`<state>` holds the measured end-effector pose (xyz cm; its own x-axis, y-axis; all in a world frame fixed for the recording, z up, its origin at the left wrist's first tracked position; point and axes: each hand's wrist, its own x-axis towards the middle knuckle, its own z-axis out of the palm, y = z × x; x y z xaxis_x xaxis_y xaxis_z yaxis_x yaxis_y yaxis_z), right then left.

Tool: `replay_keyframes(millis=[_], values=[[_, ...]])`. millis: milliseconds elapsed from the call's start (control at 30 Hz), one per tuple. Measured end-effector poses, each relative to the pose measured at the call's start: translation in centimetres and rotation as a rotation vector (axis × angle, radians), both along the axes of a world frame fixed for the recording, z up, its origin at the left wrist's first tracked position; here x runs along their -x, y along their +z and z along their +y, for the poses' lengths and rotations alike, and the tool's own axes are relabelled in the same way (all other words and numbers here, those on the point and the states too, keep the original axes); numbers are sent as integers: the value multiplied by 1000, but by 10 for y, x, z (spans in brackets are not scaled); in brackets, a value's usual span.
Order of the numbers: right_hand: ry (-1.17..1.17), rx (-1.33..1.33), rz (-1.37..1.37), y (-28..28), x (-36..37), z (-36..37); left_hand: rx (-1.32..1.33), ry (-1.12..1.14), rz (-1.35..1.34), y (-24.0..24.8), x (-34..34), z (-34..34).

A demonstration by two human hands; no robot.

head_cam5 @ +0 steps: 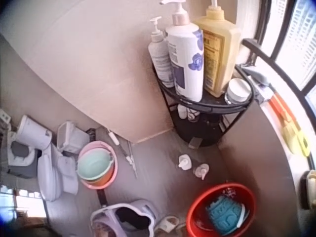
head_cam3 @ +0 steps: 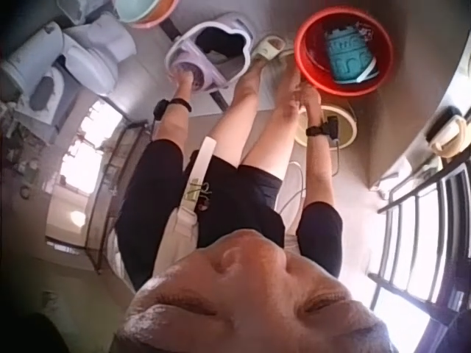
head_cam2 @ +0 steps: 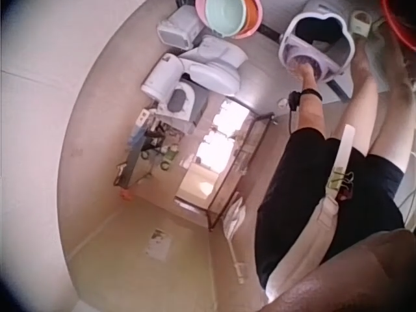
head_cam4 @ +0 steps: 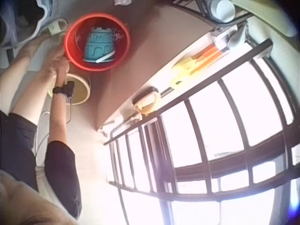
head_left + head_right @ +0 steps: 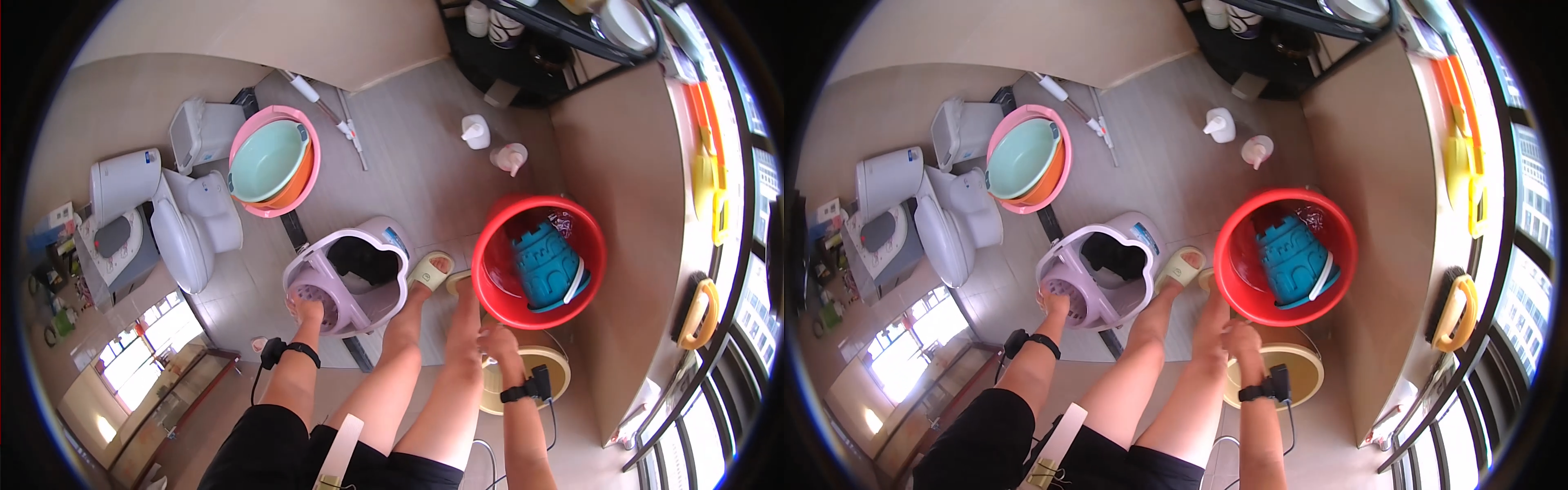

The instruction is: Cleaning window glass and frames using a wet cloth and organizing cleaning supplies in a bathroom balcony area.

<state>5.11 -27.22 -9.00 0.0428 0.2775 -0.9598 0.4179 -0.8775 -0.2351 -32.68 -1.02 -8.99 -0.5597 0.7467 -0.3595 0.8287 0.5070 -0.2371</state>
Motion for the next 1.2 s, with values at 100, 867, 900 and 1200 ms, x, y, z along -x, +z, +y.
replay_keyframes(millis=[100, 867, 900, 1200], values=[[104, -147, 37, 32, 33, 72, 57, 176, 1, -24, 46, -23], [-279, -254, -180, -96, 132, 184, -30, 1415, -1060, -45, 104, -97], [-280, -256, -178, -93, 126, 192, -29, 1395, -1106, -40, 98, -94], [-381, -250, -120, -62, 31, 262, -11, 1478, -1189, -33, 7, -33]])
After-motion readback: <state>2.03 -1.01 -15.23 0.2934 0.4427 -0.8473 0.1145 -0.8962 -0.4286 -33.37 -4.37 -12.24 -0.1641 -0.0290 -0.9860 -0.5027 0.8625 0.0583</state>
